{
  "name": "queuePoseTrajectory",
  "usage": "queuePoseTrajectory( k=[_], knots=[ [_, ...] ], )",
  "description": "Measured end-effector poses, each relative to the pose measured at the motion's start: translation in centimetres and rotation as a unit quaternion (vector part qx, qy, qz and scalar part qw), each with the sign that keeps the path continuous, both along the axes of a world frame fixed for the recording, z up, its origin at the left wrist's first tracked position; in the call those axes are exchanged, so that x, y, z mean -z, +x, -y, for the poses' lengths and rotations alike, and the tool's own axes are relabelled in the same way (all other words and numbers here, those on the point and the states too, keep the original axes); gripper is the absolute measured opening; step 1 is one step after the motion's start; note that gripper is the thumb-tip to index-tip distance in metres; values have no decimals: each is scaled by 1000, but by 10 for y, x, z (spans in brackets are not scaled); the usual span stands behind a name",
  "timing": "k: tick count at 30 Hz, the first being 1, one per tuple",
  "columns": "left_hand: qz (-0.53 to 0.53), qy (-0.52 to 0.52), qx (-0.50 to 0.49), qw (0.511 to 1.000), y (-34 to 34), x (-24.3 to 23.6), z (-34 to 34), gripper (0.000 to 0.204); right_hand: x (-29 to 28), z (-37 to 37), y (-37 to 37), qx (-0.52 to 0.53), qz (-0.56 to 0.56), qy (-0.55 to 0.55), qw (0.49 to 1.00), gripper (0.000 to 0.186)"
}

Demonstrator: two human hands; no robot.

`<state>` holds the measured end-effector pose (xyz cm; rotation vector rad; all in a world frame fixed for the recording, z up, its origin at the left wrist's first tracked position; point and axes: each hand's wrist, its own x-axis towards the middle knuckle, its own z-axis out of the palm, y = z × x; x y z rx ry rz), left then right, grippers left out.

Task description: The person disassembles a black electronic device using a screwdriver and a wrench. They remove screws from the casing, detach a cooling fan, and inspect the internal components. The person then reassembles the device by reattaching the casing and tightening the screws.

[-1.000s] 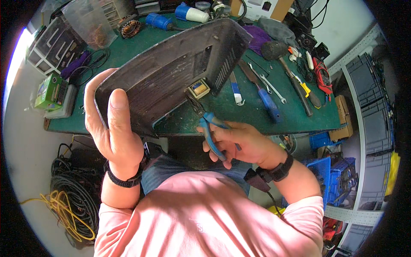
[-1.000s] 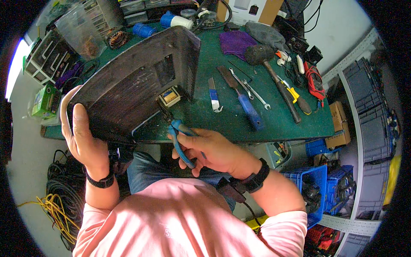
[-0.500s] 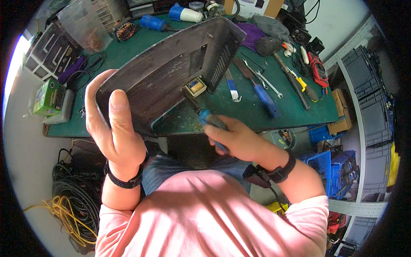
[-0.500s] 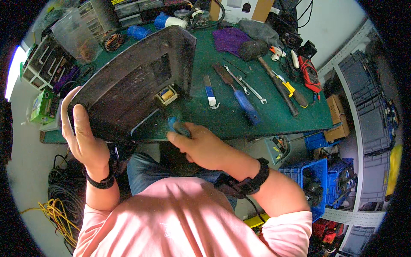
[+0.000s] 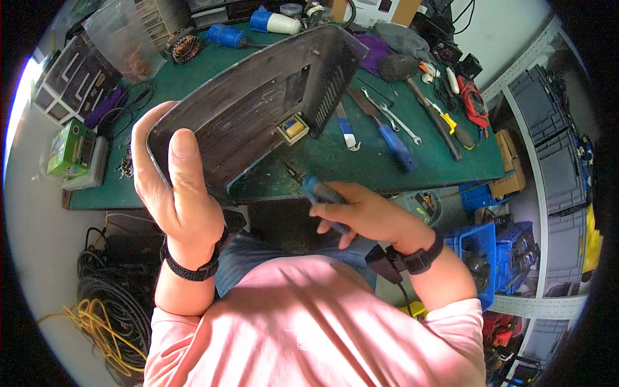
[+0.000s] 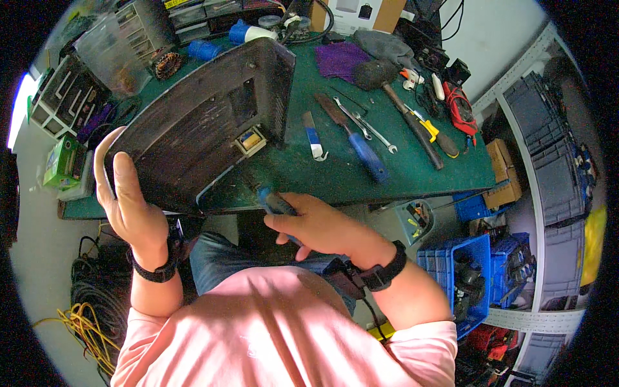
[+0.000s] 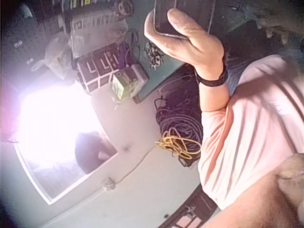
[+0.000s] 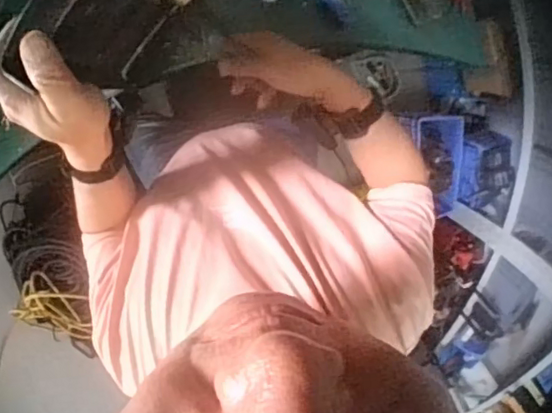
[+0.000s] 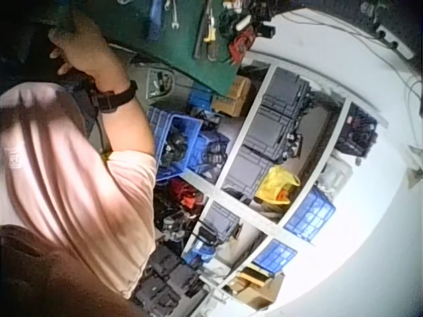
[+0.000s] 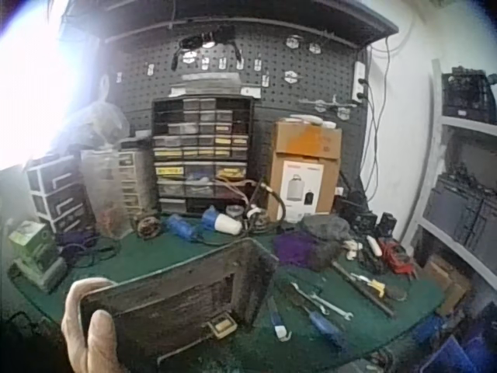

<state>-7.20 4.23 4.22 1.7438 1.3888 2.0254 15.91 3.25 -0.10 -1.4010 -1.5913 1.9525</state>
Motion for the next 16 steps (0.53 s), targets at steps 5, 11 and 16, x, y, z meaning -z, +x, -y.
queuePoseTrajectory(
  k=[5,11,16],
  knots=[
    [1,-4,-4,1000,-1,-1,-3,39,15,-2,4,52,-177,-113,976,46],
    [27,-9,-2,1000,0,1,-1,40,27,-7,1,44,-301,-172,937,48],
    [48,-13,16,999,1,4,-1,43,35,-12,0,21,-299,-197,933,58]
  ],
)
